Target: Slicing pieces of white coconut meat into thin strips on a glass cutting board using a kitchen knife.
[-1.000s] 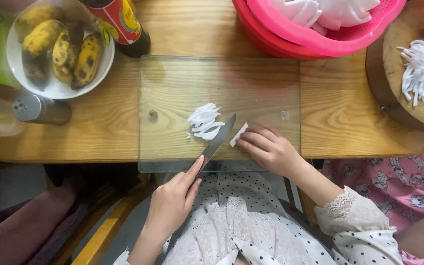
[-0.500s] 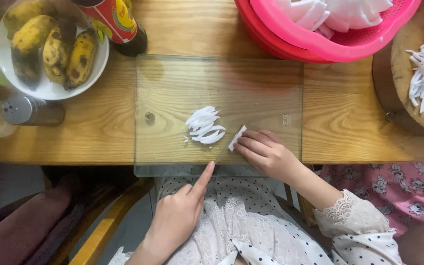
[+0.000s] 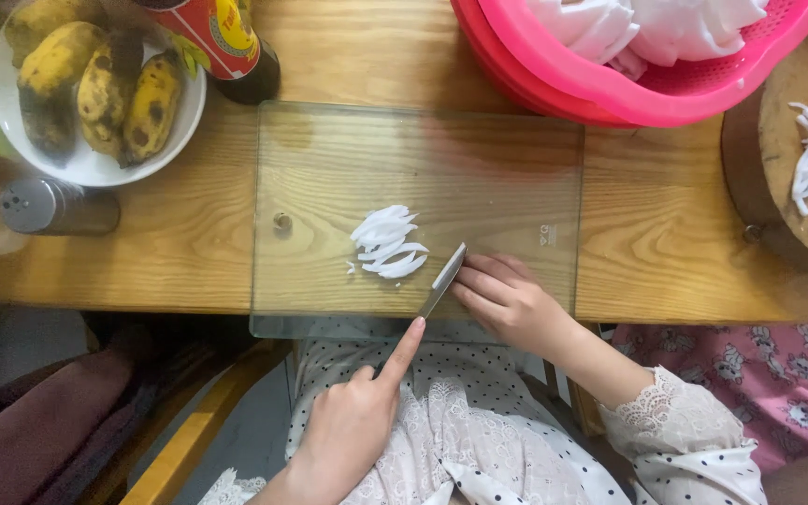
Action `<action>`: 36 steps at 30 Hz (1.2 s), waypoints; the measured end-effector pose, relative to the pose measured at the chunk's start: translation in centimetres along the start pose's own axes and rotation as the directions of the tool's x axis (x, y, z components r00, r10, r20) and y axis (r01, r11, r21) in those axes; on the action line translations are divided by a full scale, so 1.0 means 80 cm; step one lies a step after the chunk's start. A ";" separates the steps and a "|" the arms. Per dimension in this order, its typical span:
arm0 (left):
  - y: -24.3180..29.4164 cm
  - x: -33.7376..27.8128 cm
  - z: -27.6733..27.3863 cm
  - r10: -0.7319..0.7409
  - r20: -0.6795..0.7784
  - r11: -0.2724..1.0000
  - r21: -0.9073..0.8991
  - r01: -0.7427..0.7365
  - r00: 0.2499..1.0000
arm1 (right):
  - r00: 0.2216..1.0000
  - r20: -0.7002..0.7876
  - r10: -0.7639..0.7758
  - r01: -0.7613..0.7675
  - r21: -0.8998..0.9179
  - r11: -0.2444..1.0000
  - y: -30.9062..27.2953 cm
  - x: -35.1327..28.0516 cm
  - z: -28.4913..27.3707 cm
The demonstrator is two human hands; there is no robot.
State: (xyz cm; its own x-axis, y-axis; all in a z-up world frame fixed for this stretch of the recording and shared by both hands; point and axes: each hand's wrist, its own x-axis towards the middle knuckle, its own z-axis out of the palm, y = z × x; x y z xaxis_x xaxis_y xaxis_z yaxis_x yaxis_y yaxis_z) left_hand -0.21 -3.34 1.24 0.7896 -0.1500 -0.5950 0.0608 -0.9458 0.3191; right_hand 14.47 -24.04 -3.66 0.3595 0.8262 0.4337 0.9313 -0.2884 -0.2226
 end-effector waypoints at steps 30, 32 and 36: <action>-0.021 0.039 0.007 0.108 -0.609 0.993 0.096 -0.063 0.785 | 0.989 -0.033 0.145 -0.142 0.076 0.987 0.002 0.004 0.002; -0.030 0.034 0.003 0.118 -0.593 0.993 0.075 -0.091 0.796 | 0.970 -0.138 0.200 -0.192 0.073 0.979 0.001 0.000 -0.005; -0.046 0.026 -0.001 0.228 -0.688 0.968 0.235 -0.086 0.689 | 0.944 -0.234 0.232 -0.228 0.045 0.973 0.002 0.019 -0.033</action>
State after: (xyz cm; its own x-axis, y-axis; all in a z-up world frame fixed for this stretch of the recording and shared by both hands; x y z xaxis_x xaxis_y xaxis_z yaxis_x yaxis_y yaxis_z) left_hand 1.30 -0.13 -1.12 0.9779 -0.1211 0.1707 -0.1528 -0.9705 0.1868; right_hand 15.32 -24.12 -0.78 0.5695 0.5997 0.5621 0.8210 -0.4473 -0.3547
